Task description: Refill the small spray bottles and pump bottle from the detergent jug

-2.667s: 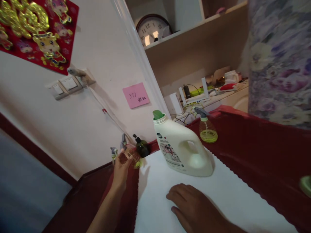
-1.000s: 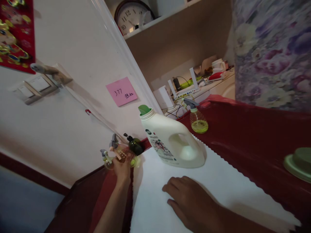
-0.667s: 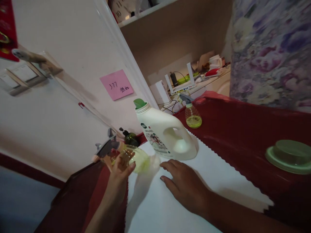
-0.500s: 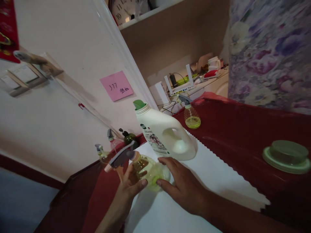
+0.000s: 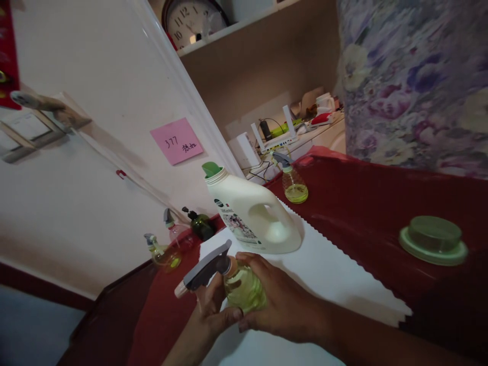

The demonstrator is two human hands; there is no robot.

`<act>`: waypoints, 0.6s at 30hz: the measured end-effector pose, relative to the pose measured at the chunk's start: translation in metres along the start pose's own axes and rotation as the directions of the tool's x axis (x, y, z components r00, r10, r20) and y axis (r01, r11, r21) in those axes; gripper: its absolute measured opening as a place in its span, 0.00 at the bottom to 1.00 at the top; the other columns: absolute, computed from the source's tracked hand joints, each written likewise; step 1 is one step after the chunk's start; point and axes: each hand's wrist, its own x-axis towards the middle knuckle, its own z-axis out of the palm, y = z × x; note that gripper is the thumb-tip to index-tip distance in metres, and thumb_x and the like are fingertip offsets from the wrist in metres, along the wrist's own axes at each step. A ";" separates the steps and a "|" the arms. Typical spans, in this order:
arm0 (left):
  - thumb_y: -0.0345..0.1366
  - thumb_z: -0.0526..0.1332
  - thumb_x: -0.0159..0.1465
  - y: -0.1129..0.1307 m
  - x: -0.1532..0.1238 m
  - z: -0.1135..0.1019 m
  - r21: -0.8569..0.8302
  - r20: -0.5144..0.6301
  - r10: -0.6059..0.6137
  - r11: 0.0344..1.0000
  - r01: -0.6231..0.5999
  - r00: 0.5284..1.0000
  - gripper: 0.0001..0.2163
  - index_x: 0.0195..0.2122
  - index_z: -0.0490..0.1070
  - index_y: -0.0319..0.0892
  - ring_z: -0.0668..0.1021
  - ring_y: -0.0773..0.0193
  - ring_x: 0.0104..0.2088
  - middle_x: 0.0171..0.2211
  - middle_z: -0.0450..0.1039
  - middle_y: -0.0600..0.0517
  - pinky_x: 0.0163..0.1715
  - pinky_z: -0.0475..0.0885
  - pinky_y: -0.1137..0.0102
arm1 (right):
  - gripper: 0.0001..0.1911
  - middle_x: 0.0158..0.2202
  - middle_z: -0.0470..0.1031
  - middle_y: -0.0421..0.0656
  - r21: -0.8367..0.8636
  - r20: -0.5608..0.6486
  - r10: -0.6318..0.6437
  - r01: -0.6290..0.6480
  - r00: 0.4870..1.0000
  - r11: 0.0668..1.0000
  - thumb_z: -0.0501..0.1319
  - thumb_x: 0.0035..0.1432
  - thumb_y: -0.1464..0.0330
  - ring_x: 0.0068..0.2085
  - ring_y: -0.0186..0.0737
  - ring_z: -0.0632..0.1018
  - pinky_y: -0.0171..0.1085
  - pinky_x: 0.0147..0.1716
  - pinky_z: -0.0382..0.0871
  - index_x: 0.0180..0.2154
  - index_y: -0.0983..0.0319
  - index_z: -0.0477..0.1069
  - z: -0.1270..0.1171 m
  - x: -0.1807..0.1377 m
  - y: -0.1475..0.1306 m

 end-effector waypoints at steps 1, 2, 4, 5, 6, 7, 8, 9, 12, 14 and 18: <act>0.41 0.74 0.56 0.001 0.000 -0.002 0.030 0.005 -0.003 1.000 0.003 1.000 0.32 0.63 0.70 0.52 0.68 0.41 0.64 0.63 0.70 0.45 0.63 0.65 0.51 | 0.47 0.65 0.65 0.48 0.008 0.001 -0.008 0.008 1.000 1.000 0.75 0.46 0.68 0.62 0.52 0.70 0.51 0.62 0.65 0.65 0.56 0.59 0.000 0.000 0.000; 0.43 0.74 0.56 0.002 0.000 -0.003 0.065 0.009 -0.001 0.998 0.001 1.000 0.33 0.63 0.69 0.52 0.67 0.40 0.65 0.63 0.70 0.45 0.64 0.64 0.50 | 0.45 0.64 0.66 0.47 0.004 -0.003 -0.014 0.014 1.000 1.000 0.74 0.46 0.70 0.61 0.50 0.71 0.49 0.60 0.67 0.64 0.56 0.61 0.000 0.000 -0.001; 0.47 0.74 0.56 0.007 0.000 -0.008 0.128 0.025 0.016 0.992 -0.019 1.000 0.36 0.65 0.68 0.52 0.65 0.40 0.67 0.63 0.70 0.44 0.66 0.59 0.48 | 0.41 0.62 0.68 0.47 -0.028 -0.020 -0.007 0.007 1.000 1.000 0.73 0.47 0.72 0.59 0.48 0.72 0.47 0.59 0.68 0.62 0.57 0.63 0.002 0.000 -0.003; 0.50 0.75 0.55 0.011 0.000 -0.009 0.141 0.028 0.034 0.989 -0.038 0.999 0.38 0.66 0.67 0.52 0.64 0.40 0.67 0.63 0.70 0.44 0.67 0.58 0.48 | 0.41 0.62 0.68 0.47 -0.048 -0.027 0.002 -0.003 1.000 0.999 0.73 0.46 0.72 0.59 0.47 0.72 0.46 0.58 0.68 0.61 0.57 0.63 0.002 0.000 -0.004; 0.53 0.75 0.53 0.016 -0.001 -0.010 0.137 0.022 0.060 0.989 -0.062 0.998 0.40 0.66 0.66 0.51 0.64 0.39 0.68 0.64 0.70 0.43 0.68 0.57 0.47 | 0.41 0.61 0.69 0.46 -0.068 -0.030 0.010 -0.012 1.000 0.998 0.73 0.46 0.73 0.58 0.47 0.72 0.45 0.58 0.68 0.61 0.57 0.63 0.003 0.000 -0.004; 0.55 0.75 0.51 0.020 -0.002 -0.010 0.117 0.010 0.088 0.989 -0.089 0.996 0.43 0.67 0.65 0.50 0.64 0.38 0.68 0.64 0.69 0.42 0.68 0.57 0.47 | 0.42 0.61 0.70 0.46 -0.088 -0.031 0.016 -0.019 0.999 0.996 0.73 0.45 0.73 0.58 0.47 0.72 0.45 0.58 0.67 0.62 0.57 0.63 0.004 0.001 -0.004; 0.57 0.75 0.49 0.025 -0.004 -0.008 0.089 -0.011 0.119 0.989 -0.118 0.993 0.45 0.67 0.65 0.50 0.65 0.37 0.67 0.65 0.68 0.41 0.67 0.58 0.47 | 0.43 0.61 0.70 0.45 -0.107 -0.030 0.021 -0.024 0.999 0.994 0.73 0.44 0.74 0.58 0.47 0.72 0.45 0.58 0.67 0.62 0.57 0.62 0.004 0.001 -0.004; 0.58 0.76 0.48 0.030 -0.006 -0.005 0.059 -0.046 0.149 0.988 -0.146 0.988 0.47 0.67 0.64 0.50 0.66 0.37 0.67 0.65 0.68 0.40 0.67 0.59 0.47 | 0.44 0.61 0.70 0.45 -0.122 -0.024 0.027 -0.030 0.999 0.992 0.73 0.44 0.74 0.58 0.47 0.72 0.46 0.58 0.67 0.63 0.57 0.61 0.005 0.002 -0.004; 0.57 0.78 0.44 0.040 -0.015 0.006 -0.004 -0.207 0.200 0.979 -0.205 0.958 0.48 0.66 0.66 0.50 0.70 0.36 0.64 0.62 0.72 0.41 0.65 0.63 0.47 | 0.46 0.63 0.68 0.48 -0.172 -0.003 0.057 -0.057 0.998 0.984 0.74 0.45 0.72 0.61 0.50 0.70 0.48 0.60 0.65 0.64 0.58 0.60 0.005 0.002 -0.004; 0.55 0.79 0.44 0.043 -0.020 0.013 -0.011 -0.316 0.206 0.975 -0.221 0.926 0.45 0.63 0.70 0.51 0.73 0.36 0.62 0.58 0.76 0.43 0.62 0.68 0.48 | 0.46 0.62 0.68 0.49 -0.193 0.004 0.067 -0.065 0.998 0.979 0.74 0.45 0.70 0.61 0.51 0.70 0.49 0.59 0.65 0.64 0.58 0.60 0.004 0.002 -0.005; 0.55 0.75 0.50 0.043 -0.024 0.016 0.056 -0.494 0.193 0.980 -0.191 0.848 0.32 0.54 0.78 0.49 0.78 0.41 0.55 0.52 0.79 0.44 0.55 0.74 0.54 | 0.43 0.59 0.71 0.46 -0.214 -0.002 0.058 -0.057 0.998 0.975 0.75 0.46 0.70 0.55 0.49 0.73 0.46 0.56 0.68 0.62 0.56 0.61 0.004 0.001 -0.007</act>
